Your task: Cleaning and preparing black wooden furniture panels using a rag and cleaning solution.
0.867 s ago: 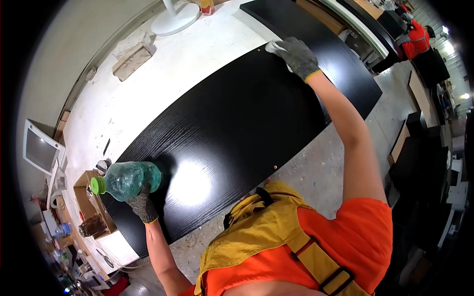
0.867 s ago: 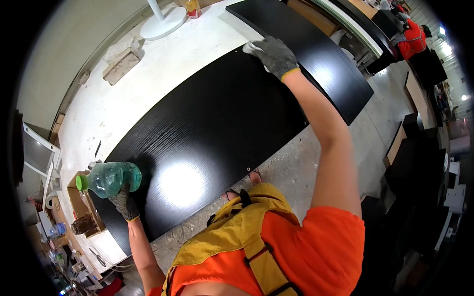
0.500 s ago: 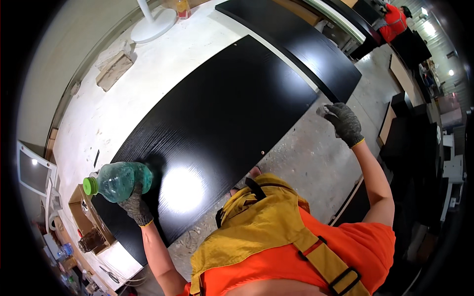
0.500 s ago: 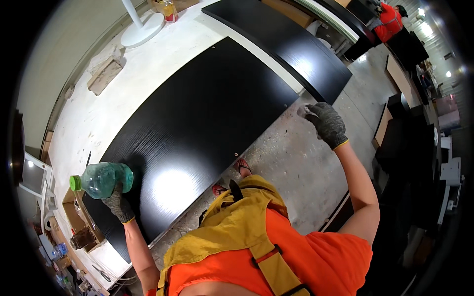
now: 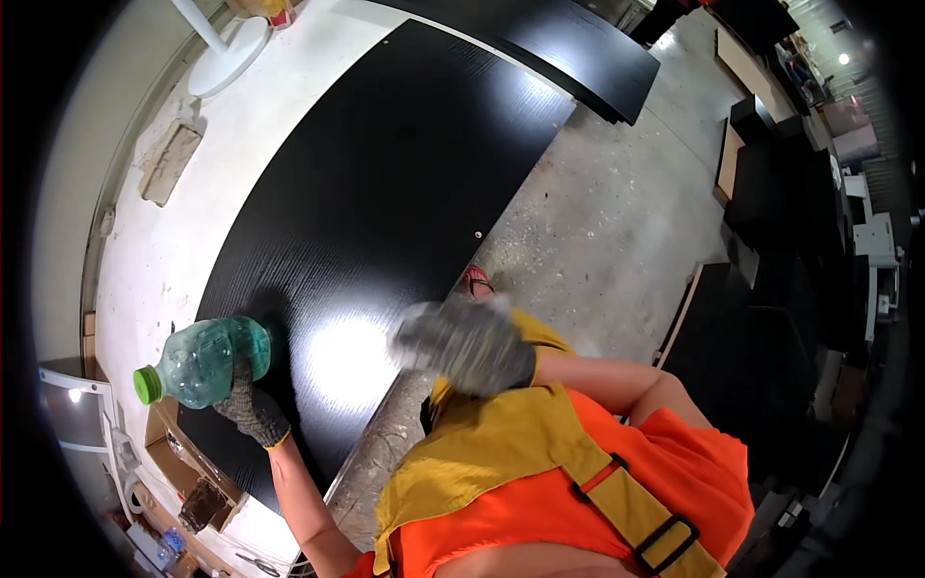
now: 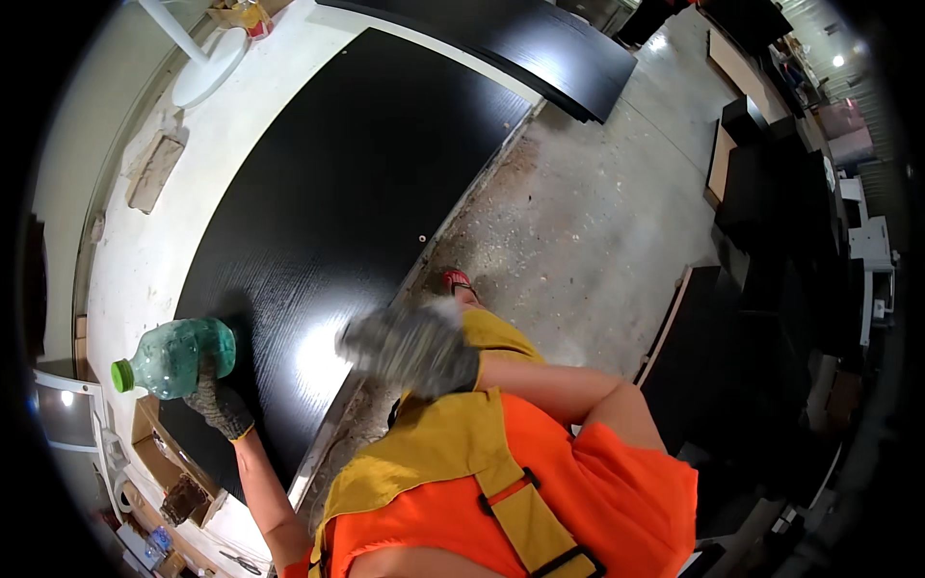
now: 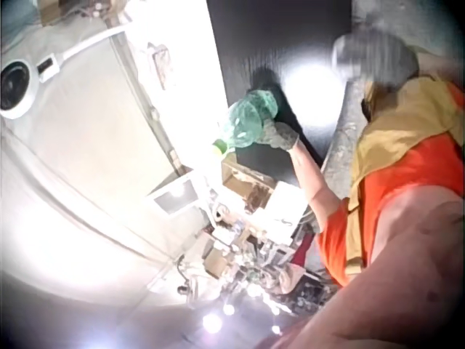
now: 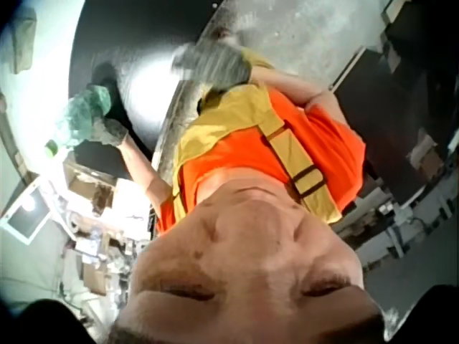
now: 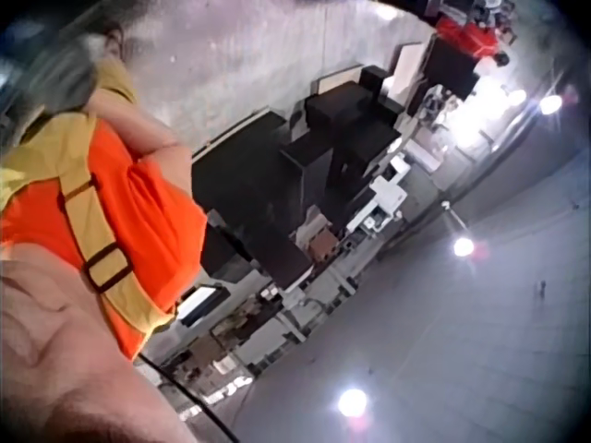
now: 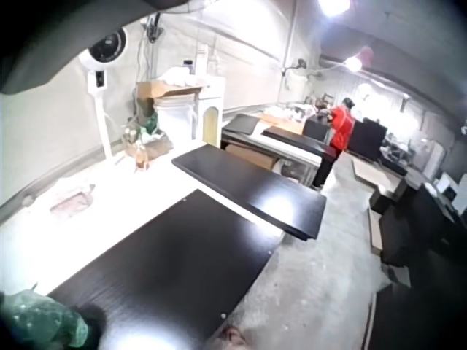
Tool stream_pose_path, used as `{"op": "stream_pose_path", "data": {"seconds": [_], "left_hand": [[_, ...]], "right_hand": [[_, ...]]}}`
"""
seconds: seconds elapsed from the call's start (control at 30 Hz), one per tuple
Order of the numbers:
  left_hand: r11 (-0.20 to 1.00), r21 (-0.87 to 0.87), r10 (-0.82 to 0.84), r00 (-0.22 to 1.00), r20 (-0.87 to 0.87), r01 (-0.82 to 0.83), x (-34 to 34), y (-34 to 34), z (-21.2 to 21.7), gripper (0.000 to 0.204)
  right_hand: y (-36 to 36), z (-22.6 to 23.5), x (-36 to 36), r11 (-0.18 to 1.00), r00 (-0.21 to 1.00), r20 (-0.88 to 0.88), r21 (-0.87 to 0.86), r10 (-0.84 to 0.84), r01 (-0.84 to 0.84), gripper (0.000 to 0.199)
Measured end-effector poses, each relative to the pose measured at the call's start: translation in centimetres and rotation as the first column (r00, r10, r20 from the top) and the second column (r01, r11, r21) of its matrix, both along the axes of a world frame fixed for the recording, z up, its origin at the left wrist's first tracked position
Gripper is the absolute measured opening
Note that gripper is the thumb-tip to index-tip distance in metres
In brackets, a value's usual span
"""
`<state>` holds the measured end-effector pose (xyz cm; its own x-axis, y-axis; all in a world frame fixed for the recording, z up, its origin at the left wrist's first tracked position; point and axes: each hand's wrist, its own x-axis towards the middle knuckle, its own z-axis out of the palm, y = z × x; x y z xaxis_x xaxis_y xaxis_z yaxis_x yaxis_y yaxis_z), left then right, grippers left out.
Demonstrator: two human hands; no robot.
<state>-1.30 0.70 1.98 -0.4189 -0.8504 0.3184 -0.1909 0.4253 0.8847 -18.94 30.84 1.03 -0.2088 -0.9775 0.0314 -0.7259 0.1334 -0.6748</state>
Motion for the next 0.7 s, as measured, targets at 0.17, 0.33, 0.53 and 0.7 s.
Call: {"op": "stream_pose_path", "data": {"seconds": [0.17,0.33,0.53,0.7], "left_hand": [[1.000,-0.015,0.024,0.998,-0.059,-0.025,-0.1,0.0,-0.1,0.048],[0.999,0.014,0.030,0.999,0.013,-0.031,-0.2,0.0,-0.2,0.043],[0.999,0.028,0.040,0.995,0.093,-0.043,0.1,0.2,0.3,0.037],[0.996,-0.012,0.083,0.996,-0.008,-0.083,-0.6,-0.6,-0.9,0.055]], "right_hand": [[1.3,-1.9,-6.6,0.891,0.825,-0.409,-0.394,-0.390,0.226,0.036],[10.1,0.2,-27.8,0.761,0.245,-0.909,-0.109,-0.336,0.639,0.026],[8.1,3.2,-32.2,0.644,0.550,-0.351,-0.262,-0.758,0.719,0.033],[-3.3,1.9,-26.6,0.917,0.447,-0.801,-0.347,-0.399,0.197,0.026]]}}
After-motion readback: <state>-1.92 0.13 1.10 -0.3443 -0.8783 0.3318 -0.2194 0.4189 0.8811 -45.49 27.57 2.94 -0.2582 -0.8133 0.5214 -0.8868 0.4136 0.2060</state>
